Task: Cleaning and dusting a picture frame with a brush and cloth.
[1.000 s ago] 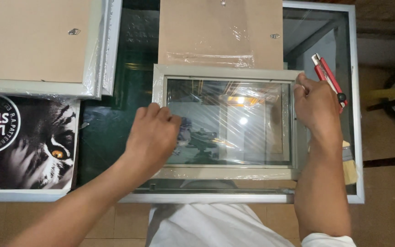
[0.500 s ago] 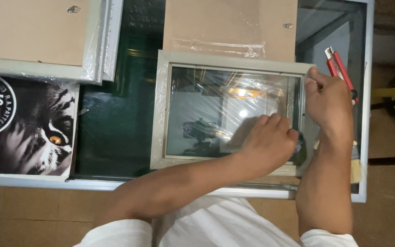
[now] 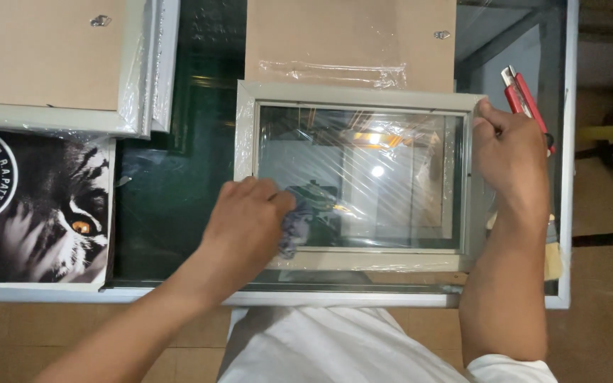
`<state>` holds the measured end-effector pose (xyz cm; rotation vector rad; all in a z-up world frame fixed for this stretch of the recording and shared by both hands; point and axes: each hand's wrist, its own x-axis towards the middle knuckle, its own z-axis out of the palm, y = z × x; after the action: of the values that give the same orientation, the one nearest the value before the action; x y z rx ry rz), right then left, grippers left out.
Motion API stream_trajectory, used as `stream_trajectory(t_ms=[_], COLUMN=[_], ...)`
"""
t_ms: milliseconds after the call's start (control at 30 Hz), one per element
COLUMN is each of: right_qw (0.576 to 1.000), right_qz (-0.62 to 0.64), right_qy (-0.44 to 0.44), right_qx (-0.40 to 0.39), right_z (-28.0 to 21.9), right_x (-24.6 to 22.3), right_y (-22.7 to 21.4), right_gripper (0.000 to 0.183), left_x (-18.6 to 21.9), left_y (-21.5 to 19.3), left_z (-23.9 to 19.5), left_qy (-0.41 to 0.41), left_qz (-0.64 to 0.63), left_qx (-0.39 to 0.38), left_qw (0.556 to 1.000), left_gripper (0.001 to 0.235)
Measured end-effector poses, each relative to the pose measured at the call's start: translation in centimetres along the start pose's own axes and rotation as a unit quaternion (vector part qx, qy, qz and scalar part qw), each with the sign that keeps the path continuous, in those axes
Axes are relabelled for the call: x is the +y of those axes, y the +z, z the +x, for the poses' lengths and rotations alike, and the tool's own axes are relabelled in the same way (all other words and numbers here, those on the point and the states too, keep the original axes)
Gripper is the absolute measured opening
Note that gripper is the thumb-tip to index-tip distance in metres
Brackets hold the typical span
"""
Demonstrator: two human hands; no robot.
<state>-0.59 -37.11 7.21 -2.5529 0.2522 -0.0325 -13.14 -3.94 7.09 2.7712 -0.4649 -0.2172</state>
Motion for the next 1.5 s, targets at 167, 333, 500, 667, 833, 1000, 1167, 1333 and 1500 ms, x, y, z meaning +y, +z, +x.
stream_trajectory(t_ms=[167, 333, 500, 667, 833, 1000, 1167, 1333, 1500], right_qw=[0.999, 0.998, 0.998, 0.999, 0.998, 0.996, 0.994, 0.993, 0.995], right_qz=[-0.001, 0.024, 0.030, 0.030, 0.039, 0.031, 0.027, 0.018, 0.006], right_qy=[0.036, -0.058, -0.049, -0.028, 0.041, 0.082, 0.101, 0.111, 0.093], right_qx=[-0.002, 0.010, 0.000, 0.001, -0.014, -0.013, -0.023, -0.025, -0.030], right_z=[-0.4, 0.4, 1.0, 0.7, 0.2, -0.5, -0.2, -0.5, -0.4], right_x=[-1.4, 1.9, 2.4, 0.9, -0.2, -2.1, -2.1, -2.7, -2.4], right_y=[-0.5, 0.0, 0.4, -0.1, -0.3, -0.9, -0.9, -0.9, -0.7], right_gripper=[0.026, 0.029, 0.027, 0.021, 0.027, 0.029, 0.033, 0.034, 0.034], left_x=[7.1, 13.5, 13.9, 12.5, 8.5, 1.0, -5.1, -2.0, 4.8], left_y=[5.2, 7.8, 9.6, 9.9, 6.6, 1.7, -1.0, 0.1, 4.6], left_z=[6.4, 12.9, 20.1, 23.1, 20.2, 13.0, 7.6, 9.3, 14.8], left_qy=[0.123, 0.185, 0.085, 0.075, 0.109, 0.091, 0.014, 0.032, 0.103], left_qz=[-0.119, -0.139, -0.067, -0.070, -0.029, 0.088, 0.204, 0.189, 0.090], left_qx=[0.046, 0.075, 0.167, 0.242, 0.221, 0.137, 0.187, 0.169, 0.179], left_qw=[0.984, 0.970, 0.980, 0.965, 0.969, 0.982, 0.961, 0.967, 0.974], left_gripper=[0.032, 0.015, 0.027, 0.021, 0.022, 0.019, 0.017, 0.018, 0.017])
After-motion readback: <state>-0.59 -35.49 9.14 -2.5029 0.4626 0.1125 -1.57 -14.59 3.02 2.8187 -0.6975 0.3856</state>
